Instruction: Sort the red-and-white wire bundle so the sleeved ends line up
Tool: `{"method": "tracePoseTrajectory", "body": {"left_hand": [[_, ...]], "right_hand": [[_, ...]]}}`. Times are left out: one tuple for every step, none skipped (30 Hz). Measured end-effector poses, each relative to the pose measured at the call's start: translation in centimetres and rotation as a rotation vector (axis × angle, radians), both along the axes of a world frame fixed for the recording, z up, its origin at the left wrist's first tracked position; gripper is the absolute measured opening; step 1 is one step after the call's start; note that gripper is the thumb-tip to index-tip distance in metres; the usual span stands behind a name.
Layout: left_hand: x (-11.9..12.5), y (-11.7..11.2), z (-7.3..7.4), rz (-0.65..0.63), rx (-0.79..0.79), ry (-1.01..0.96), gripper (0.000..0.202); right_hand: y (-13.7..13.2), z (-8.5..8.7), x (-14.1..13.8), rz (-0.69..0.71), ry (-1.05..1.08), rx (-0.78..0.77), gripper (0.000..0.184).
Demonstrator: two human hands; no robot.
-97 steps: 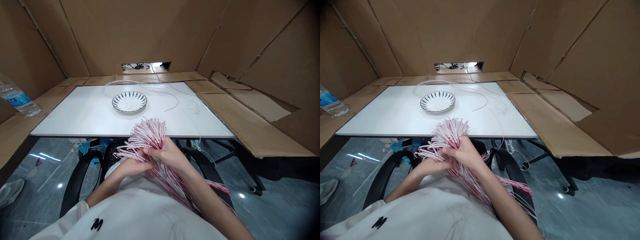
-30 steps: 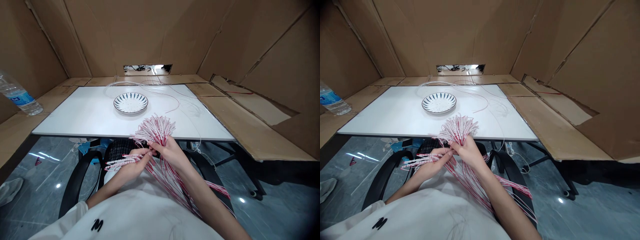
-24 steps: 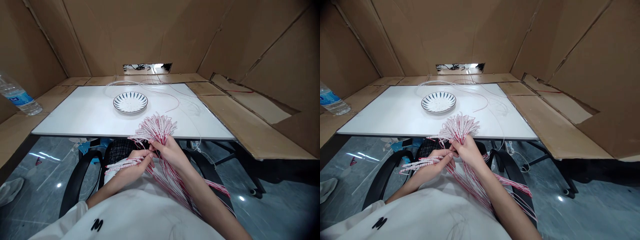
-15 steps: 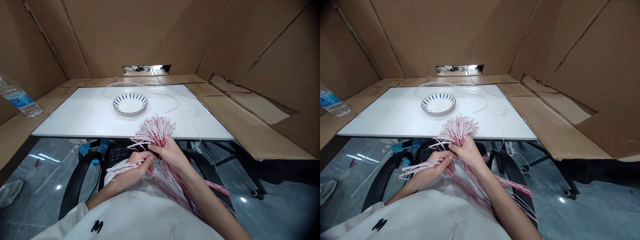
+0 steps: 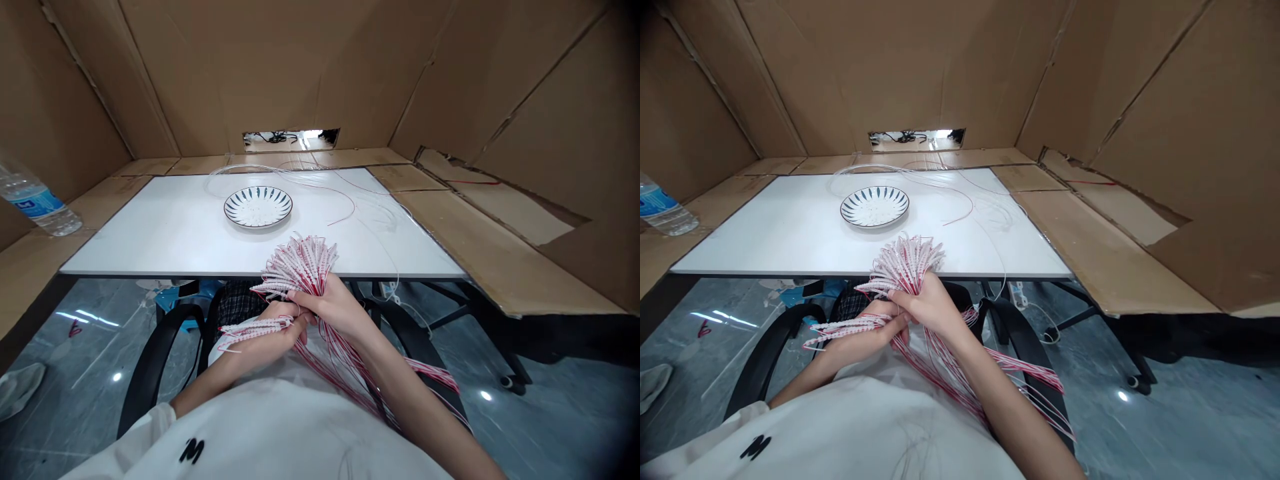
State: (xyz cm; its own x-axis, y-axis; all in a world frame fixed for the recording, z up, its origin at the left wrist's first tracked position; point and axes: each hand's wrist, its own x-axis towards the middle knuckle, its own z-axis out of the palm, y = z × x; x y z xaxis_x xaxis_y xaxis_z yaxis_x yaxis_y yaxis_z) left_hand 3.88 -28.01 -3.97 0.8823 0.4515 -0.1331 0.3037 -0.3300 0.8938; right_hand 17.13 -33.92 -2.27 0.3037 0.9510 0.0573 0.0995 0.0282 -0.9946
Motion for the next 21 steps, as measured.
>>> {"method": "tracePoseTrajectory", "body": {"left_hand": [[0.0, 0.1, -0.1, -0.005, -0.002, 0.009, 0.038], [0.1, 0.1, -0.1, -0.010, -0.008, 0.011, 0.038], [0.1, 0.2, -0.2, -0.010, -0.021, 0.009, 0.038], [0.1, 0.2, -0.3, -0.006, -0.044, 0.001, 0.038], [0.1, 0.3, -0.3, 0.004, -0.081, -0.011, 0.038], [0.2, 0.4, -0.4, 0.008, -0.133, -0.026, 0.037], [0.2, 0.5, -0.4, 0.007, -0.189, -0.042, 0.037], [0.2, 0.6, -0.4, -0.002, -0.233, -0.056, 0.036], [0.2, 0.7, -0.3, -0.013, -0.271, -0.067, 0.036], [0.2, 0.8, -0.3, -0.016, -0.315, -0.083, 0.035], [0.1, 0.9, -0.2, -0.008, -0.371, -0.101, 0.033], [0.1, 0.9, -0.1, 0.009, -0.433, -0.124, 0.031], [0.1, 1.0, -0.1, 0.033, -0.495, -0.155, 0.029], [0.0, 1.1, 0.0, 0.057, -0.551, -0.190, 0.028], [0.0, 1.1, -0.1, 0.084, -0.593, -0.228, 0.028], [-0.1, 1.2, -0.1, 0.106, -0.615, -0.264, 0.028], [-0.1, 1.2, -0.2, 0.129, -0.628, -0.298, 0.030], [-0.1, 1.3, -0.3, 0.156, -0.644, -0.328, 0.031], [-0.1, 1.3, -0.4, 0.178, -0.666, -0.352, 0.032], [-0.1, 1.3, -0.5, 0.192, -0.685, -0.373, 0.032], [-0.2, 1.3, -0.6, 0.201, -0.696, -0.391, 0.030]], "right_hand": [[0.0, 0.0, 0.1, 0.014, -0.003, -0.004, 0.019], [0.0, 0.0, 0.1, 0.029, -0.008, -0.007, 0.017], [0.0, -0.1, 0.2, 0.038, -0.013, -0.008, 0.015], [0.0, -0.1, 0.2, 0.041, -0.019, -0.004, 0.014], [-0.1, -0.2, 0.1, 0.041, -0.020, -0.002, 0.014], [-0.1, -0.2, 0.1, 0.040, -0.013, 0.001, 0.015], [-0.1, -0.2, 0.0, 0.036, 0.003, 0.003, 0.015], [-0.1, -0.2, 0.0, 0.030, 0.024, 0.005, 0.016], [0.0, -0.1, -0.1, 0.024, 0.044, 0.008, 0.016], [0.0, -0.1, -0.1, 0.016, 0.062, 0.014, 0.017], [0.0, 0.0, -0.1, 0.004, 0.076, 0.022, 0.018], [0.0, 0.0, -0.1, -0.007, 0.085, 0.030, 0.020], [0.0, 0.0, 0.0, -0.018, 0.093, 0.032, 0.021], [0.0, 0.0, 0.0, -0.026, 0.098, 0.028, 0.023], [0.0, 0.0, 0.1, -0.031, 0.099, 0.022, 0.024], [0.0, 0.0, 0.2, -0.032, 0.096, 0.018, 0.025], [0.0, -0.1, 0.2, -0.027, 0.091, 0.014, 0.025], [0.0, -0.1, 0.2, -0.019, 0.085, 0.011, 0.025], [0.0, -0.1, 0.2, -0.008, 0.082, 0.009, 0.026], [0.0, -0.1, 0.2, 0.004, 0.079, 0.006, 0.026], [0.0, -0.1, 0.2, 0.013, 0.076, 0.003, 0.027]]}}
